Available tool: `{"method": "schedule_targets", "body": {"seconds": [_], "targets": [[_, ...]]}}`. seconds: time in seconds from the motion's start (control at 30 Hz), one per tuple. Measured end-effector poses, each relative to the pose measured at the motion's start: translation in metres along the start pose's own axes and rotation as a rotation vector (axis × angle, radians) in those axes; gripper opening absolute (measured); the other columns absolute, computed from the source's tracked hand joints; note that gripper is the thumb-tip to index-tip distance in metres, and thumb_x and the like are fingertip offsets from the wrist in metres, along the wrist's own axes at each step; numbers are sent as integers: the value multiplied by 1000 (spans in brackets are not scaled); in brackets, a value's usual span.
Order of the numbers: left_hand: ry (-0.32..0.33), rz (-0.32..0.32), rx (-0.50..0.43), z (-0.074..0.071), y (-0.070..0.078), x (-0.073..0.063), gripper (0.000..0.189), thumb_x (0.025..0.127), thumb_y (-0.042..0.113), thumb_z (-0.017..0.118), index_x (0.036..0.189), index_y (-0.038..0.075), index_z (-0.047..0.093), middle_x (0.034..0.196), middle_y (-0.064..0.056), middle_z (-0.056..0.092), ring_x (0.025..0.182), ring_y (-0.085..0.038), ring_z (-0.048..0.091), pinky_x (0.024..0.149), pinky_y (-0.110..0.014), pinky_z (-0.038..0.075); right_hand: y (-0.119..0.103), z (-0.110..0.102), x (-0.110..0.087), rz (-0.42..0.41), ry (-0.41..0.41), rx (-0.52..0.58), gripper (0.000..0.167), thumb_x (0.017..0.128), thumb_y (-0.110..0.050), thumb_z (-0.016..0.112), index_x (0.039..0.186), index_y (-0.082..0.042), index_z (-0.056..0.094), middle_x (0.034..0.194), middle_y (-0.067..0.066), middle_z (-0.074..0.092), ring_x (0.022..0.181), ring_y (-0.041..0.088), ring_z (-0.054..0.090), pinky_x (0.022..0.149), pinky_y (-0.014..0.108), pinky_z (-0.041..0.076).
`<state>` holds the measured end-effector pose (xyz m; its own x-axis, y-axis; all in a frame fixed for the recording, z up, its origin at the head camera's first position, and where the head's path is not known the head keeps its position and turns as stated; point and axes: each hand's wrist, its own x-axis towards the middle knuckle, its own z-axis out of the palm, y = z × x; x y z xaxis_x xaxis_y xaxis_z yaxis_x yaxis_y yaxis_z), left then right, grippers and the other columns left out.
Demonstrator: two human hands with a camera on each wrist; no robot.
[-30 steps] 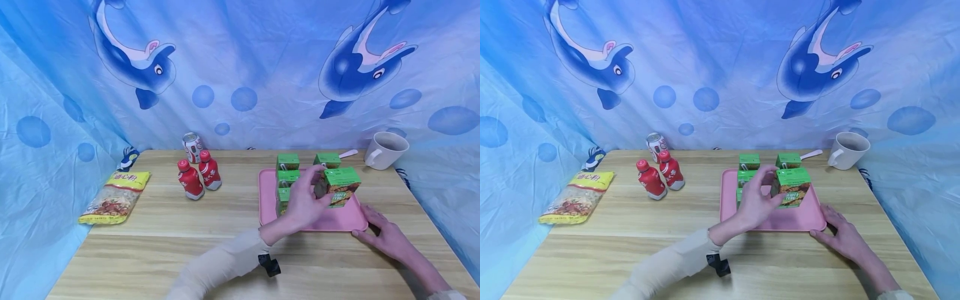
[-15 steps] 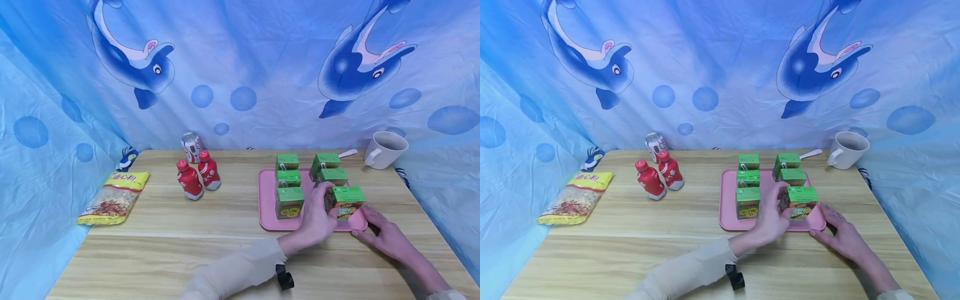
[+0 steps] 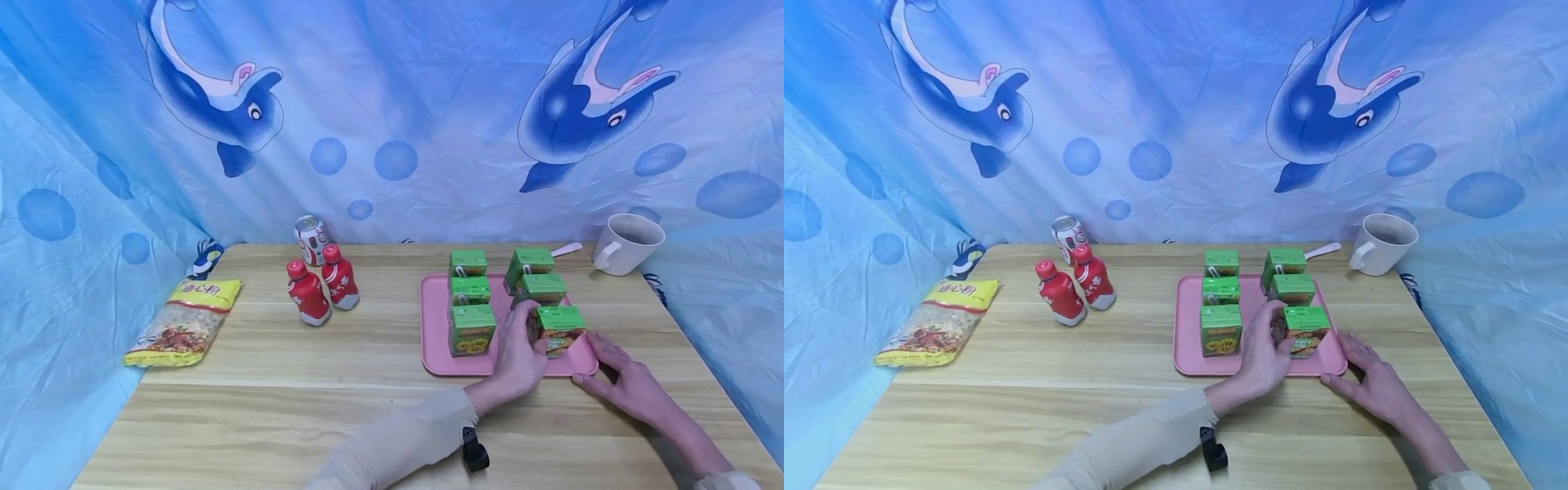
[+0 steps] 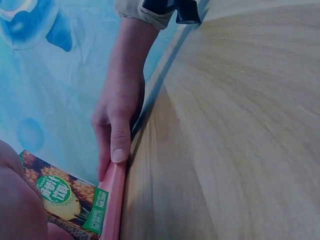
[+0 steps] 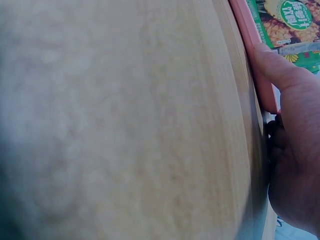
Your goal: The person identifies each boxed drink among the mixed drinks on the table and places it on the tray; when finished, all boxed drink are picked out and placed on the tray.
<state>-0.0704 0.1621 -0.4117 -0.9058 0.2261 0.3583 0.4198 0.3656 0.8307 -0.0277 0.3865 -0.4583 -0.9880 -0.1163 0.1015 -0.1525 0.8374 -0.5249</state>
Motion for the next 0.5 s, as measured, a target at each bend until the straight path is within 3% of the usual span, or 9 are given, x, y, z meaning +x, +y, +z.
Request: {"method": "schedule_targets", "body": {"seconds": [0.2,0.33,0.5], "targets": [[10,-37,-21,3,-3,1,66,80,-11,73,133,21,50,111,5,56,98,-5,51,85,-18,45,0,1,2,0,-2,2,92,86,-41,78,150,9,34,147,38,34,132,59,33,97,72,34],[16,-54,-22,3,-5,4,66,81,-10,72,135,21,49,117,4,57,105,-7,53,89,-20,45,0,1,5,-4,-9,4,92,86,-42,78,149,10,33,147,38,34,132,59,33,97,72,34],[18,-30,3,6,-11,5,68,84,-7,70,142,21,45,123,2,56,112,-9,53,94,-22,45,0,0,9,-11,-15,0,93,86,-42,77,149,10,33,147,38,34,132,59,33,97,72,34]]}}
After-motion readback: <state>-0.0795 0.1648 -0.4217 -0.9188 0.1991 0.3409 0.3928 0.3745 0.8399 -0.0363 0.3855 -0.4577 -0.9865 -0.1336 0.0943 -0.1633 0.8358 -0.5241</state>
